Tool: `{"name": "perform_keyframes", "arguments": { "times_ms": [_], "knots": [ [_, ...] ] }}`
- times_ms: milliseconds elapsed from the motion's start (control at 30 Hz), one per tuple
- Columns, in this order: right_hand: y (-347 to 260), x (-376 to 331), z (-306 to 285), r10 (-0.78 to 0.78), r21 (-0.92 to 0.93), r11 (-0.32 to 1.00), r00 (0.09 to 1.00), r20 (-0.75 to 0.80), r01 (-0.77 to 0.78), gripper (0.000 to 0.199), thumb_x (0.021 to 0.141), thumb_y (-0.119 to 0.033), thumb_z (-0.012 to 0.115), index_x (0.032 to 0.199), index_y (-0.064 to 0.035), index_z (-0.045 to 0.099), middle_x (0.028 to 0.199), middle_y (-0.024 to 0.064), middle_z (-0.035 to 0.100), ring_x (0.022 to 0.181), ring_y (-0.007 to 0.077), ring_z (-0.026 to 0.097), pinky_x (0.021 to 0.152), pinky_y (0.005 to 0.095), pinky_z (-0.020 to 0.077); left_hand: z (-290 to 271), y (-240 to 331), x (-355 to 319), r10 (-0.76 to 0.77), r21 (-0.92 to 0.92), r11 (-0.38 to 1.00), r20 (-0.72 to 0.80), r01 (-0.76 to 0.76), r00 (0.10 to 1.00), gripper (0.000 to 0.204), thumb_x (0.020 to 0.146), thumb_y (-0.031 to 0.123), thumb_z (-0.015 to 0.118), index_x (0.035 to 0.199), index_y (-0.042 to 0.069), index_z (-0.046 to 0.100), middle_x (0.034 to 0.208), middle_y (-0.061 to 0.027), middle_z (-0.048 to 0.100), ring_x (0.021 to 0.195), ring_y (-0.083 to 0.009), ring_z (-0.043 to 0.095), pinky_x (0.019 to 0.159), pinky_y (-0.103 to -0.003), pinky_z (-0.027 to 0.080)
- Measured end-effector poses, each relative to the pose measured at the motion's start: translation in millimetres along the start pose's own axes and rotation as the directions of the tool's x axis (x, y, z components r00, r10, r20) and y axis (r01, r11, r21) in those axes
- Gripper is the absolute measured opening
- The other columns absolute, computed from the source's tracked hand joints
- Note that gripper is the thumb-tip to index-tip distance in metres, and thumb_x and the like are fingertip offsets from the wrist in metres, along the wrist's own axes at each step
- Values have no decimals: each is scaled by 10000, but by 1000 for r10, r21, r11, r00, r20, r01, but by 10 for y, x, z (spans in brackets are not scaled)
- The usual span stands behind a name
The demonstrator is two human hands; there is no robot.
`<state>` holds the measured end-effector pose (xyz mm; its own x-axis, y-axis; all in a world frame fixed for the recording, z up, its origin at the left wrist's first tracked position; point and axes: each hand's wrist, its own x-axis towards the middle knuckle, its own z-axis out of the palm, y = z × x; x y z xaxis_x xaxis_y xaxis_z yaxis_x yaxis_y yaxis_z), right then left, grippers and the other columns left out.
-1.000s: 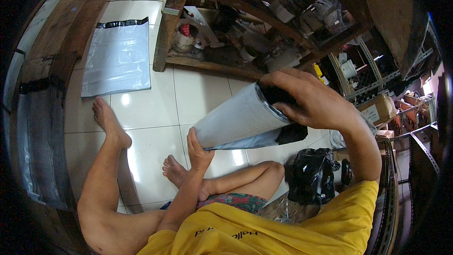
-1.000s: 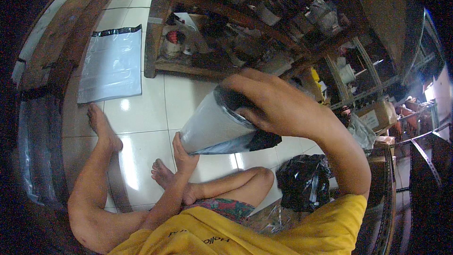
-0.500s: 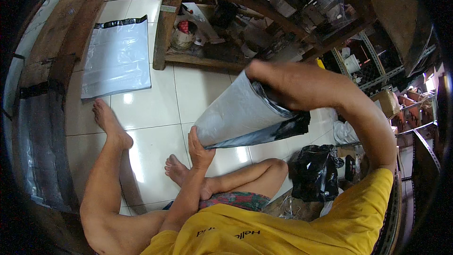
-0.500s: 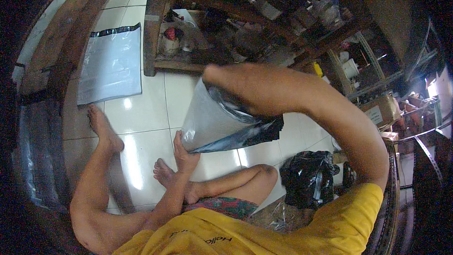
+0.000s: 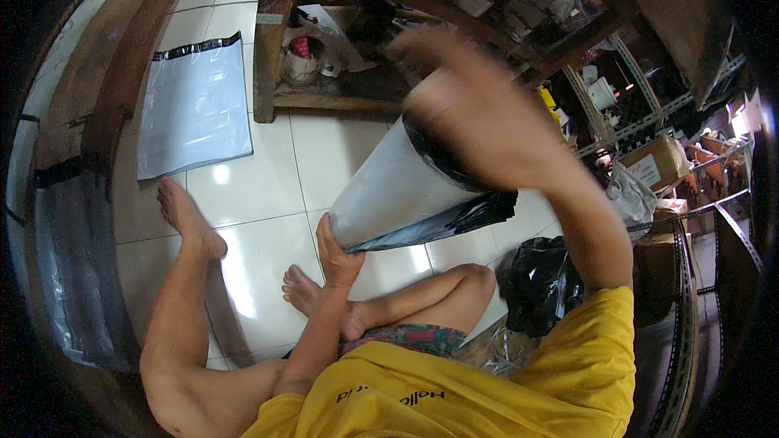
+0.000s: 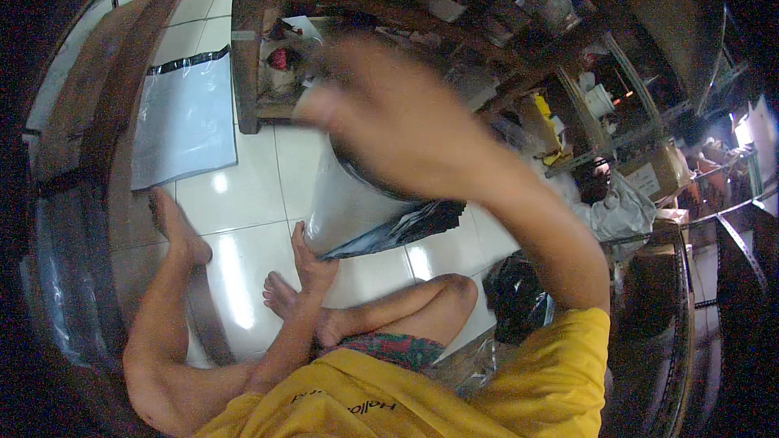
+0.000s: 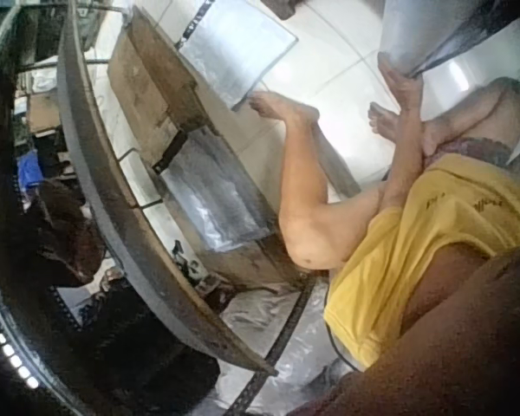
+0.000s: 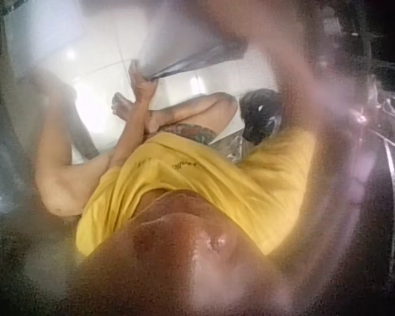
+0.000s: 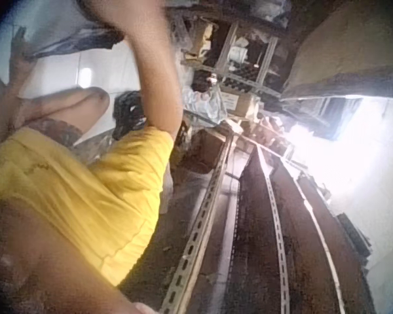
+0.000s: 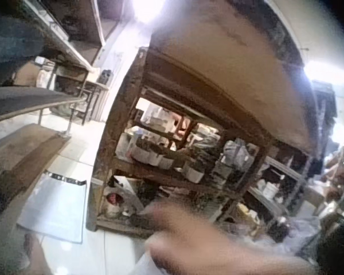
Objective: The person sits on the floor and repeatedly pulls poly mailers from a roll, flattens them on the floor, and folds them in half. The person handles the mailers one at a time, smoothing and folding each before moving to the next.
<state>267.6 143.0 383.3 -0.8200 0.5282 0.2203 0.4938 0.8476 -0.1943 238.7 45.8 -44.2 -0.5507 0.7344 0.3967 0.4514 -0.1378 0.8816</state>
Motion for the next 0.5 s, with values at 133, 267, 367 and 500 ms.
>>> {"name": "perform_keyframes", "arguments": {
  "times_ms": [133, 267, 367, 500],
  "knots": [
    [46, 92, 175, 47, 67, 996, 984, 169, -59, 582, 1018, -464, 407, 1418, -43, 450, 1331, 248, 561, 1226, 403, 569, 1032, 453, 442, 10, 38, -35, -28, 4, 1000, 12, 28, 1000, 1131, 643, 95, 880, 1521, 53, 168, 1447, -263, 368, 1317, -461, 435, 1100, -494, 414],
    [-52, 245, 126, 124, 44, 990, 968, 217, -137, 652, 1011, -572, 352, 1418, -70, 440, 1312, 269, 581, 1203, 436, 573, 1010, 509, 439, -17, 35, 34, 23, 72, 997, -38, -20, 999, 1152, 655, 119, 882, 1535, 62, 142, 1479, -262, 334, 1333, -459, 417, 1105, -494, 410],
    [-7, 169, 239, 212, 90, 963, 924, 319, -252, 673, 1009, -592, 347, 1426, -73, 441, 1268, 292, 598, 1184, 450, 579, 1012, 508, 439, 45, 68, -15, 17, 70, 997, -42, -14, 999, 1154, 660, 128, 883, 1539, 57, 139, 1472, -263, 362, 1323, -463, 437, 1098, -494, 417],
    [7, 180, 38, 3, 201, 979, 999, -41, 6, 712, 1001, -603, 387, 1397, -18, 474, 1270, 309, 593, 1186, 458, 580, 1008, 491, 453, 6, 26, 5, -24, 16, 1000, -41, 25, 999, 1073, 657, 66, 845, 1518, 26, 207, 1392, -258, 477, 1255, -457, 509, 1059, -496, 444]
  ]
}}
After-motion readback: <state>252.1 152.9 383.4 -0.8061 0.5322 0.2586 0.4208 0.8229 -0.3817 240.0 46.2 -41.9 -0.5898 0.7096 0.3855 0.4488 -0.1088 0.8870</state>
